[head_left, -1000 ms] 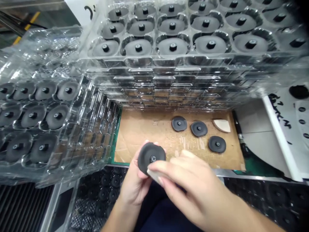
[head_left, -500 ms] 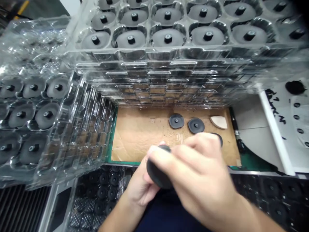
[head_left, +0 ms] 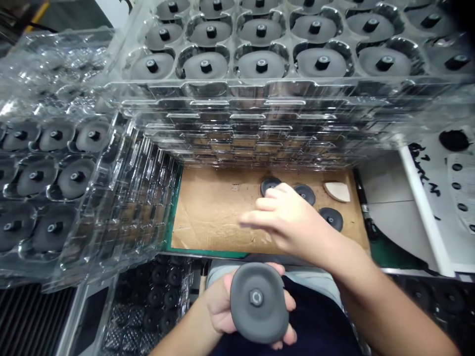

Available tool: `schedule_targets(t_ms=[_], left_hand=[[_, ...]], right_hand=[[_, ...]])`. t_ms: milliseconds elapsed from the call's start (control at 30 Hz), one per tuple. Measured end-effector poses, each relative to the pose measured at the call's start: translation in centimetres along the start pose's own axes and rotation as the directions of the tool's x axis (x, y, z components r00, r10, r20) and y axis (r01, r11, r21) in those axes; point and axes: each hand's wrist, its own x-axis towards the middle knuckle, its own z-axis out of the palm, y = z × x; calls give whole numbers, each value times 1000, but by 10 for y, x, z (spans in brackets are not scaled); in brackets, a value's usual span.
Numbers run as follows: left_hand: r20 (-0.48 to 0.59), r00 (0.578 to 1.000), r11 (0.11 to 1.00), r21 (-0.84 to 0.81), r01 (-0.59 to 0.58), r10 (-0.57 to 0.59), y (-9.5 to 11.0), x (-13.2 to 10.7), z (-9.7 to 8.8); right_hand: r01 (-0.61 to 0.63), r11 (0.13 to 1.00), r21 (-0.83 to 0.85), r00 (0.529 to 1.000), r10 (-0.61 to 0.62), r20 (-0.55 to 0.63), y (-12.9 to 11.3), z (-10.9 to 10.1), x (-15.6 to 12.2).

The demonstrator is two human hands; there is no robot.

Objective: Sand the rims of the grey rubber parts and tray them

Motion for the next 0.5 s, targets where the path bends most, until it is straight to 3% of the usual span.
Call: schedule_targets(t_ms=[67, 100, 200, 267, 333, 433, 467, 500], left_hand=[[242, 961, 979, -115, 168, -136, 5, -2, 6], [294, 945, 970, -153, 191, -140, 7, -3, 8], [282, 957, 975, -179, 128, -74, 12, -4, 9], [269, 963, 980, -188, 68, -15, 13, -3, 6], [261, 964, 982, -191, 3, 48, 13, -2, 2], [202, 969, 987, -110, -120, 140, 12, -2, 1], [122, 969, 976, -54, -211, 216, 11, -2, 2], [27, 951, 951, 12, -308, 308, 11, -2, 4]], right_hand=[[-186, 983, 11, 983, 186, -8, 13, 23, -9], [-233, 971, 58, 972, 233, 14, 17, 36, -15], [-265, 952, 153, 964, 258, 59, 22, 76, -35], [-277, 946, 171, 961, 273, 50, 21, 88, -45], [-320, 929, 186, 945, 328, -13, 17, 81, -49], [-330, 916, 230, 901, 378, -213, -2, 44, -43], [-265, 932, 247, 893, 334, -301, -12, 30, -38], [-125, 965, 230, 911, 204, -359, -21, 18, -33]])
